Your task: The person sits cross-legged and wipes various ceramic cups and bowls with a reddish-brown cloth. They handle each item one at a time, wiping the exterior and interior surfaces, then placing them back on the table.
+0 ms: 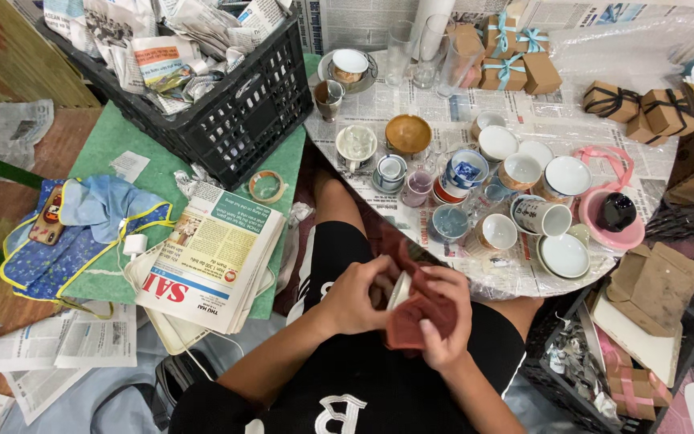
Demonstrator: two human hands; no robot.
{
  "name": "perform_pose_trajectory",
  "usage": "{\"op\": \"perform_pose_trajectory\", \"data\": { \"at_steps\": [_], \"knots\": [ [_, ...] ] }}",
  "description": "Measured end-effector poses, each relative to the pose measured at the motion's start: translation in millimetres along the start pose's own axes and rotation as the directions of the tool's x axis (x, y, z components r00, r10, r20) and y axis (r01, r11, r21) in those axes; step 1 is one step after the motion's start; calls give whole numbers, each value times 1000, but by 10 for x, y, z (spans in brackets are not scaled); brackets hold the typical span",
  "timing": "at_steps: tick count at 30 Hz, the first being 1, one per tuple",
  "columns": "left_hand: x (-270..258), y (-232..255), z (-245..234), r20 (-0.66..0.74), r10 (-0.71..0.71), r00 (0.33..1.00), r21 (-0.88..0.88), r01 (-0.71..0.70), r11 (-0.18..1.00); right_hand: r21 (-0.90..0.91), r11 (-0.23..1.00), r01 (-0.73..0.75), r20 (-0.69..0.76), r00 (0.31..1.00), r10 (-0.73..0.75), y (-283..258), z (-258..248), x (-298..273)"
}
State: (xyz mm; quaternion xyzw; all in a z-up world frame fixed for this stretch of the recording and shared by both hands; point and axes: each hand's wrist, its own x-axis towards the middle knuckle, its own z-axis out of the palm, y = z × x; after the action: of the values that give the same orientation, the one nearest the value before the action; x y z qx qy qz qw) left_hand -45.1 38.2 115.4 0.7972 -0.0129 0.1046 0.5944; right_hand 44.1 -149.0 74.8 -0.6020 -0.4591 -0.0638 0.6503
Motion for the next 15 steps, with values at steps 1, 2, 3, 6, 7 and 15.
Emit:
{"op": "perform_pose_trajectory", "data": {
  "at_steps": [1, 2, 3, 6, 7, 15],
  "knots": [
    [11, -105, 19, 43, -101, 994, -57, 103, 993, -81, 994, 77, 11, 997, -76, -25, 1, 37],
    [26, -216, 32, 53, -103, 993, -58, 106, 993, -169, 972, 166, 47, 986, -160, -48, -8, 74],
    [44, -324, 39, 64, -106, 992, -58, 110, 992, -251, 934, 254, 90, 967, -239, -64, -21, 112],
    [48, -565, 82, 51, 35, 998, -192, -25, 981, -293, 886, 359, 171, 932, -321, -93, -32, 184],
    [55, -614, 90, 35, 108, 994, -256, -96, 962, -277, 887, 369, 186, 927, -327, -92, -29, 200],
    [-7, -545, 92, 7, -98, 995, -111, 98, 989, -250, 948, 194, 110, 979, -171, -59, -12, 175]
  ]
}}
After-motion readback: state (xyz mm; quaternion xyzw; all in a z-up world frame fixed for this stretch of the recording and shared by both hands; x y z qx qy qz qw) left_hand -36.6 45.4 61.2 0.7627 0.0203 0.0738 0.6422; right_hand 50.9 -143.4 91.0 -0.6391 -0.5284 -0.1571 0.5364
